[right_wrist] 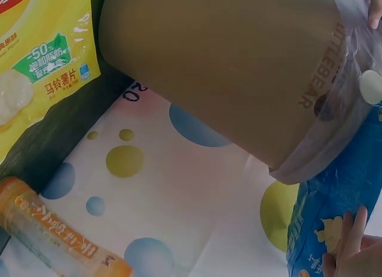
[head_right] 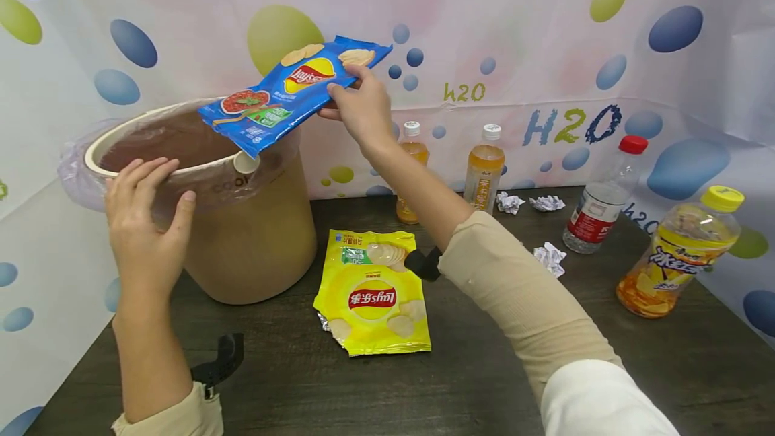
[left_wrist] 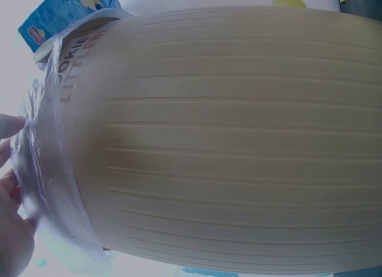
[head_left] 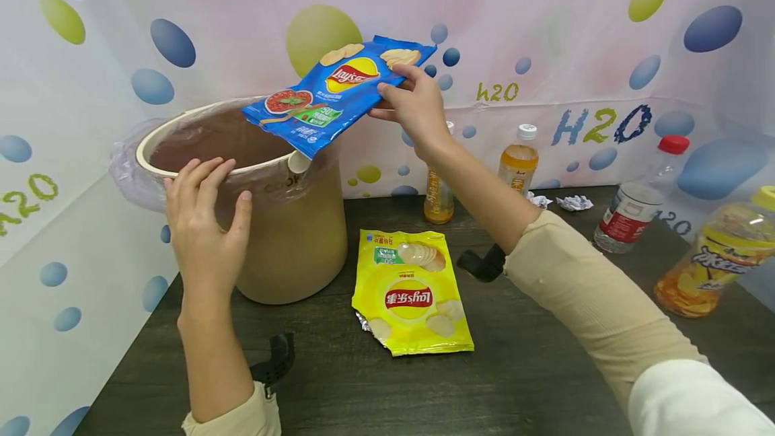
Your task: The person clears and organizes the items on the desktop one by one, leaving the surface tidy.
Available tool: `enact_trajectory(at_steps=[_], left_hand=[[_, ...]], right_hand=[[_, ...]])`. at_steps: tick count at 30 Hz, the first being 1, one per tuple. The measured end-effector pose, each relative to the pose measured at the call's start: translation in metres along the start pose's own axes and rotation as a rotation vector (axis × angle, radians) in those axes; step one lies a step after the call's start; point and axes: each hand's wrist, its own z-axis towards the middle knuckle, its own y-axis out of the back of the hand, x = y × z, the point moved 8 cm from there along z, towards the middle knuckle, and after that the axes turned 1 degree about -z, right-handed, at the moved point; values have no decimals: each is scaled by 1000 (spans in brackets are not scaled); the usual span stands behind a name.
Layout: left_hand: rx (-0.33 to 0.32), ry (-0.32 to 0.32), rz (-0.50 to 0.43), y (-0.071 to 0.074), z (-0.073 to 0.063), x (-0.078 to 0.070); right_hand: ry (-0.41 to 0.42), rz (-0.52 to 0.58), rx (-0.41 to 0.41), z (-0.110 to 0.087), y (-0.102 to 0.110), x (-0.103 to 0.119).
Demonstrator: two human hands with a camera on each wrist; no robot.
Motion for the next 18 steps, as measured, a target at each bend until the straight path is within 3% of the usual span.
enact_trajectory(at_steps=[18], left_hand=[[3, 6, 5, 0, 0, -1]], right_hand=[[1, -53, 6, 6, -26, -7]])
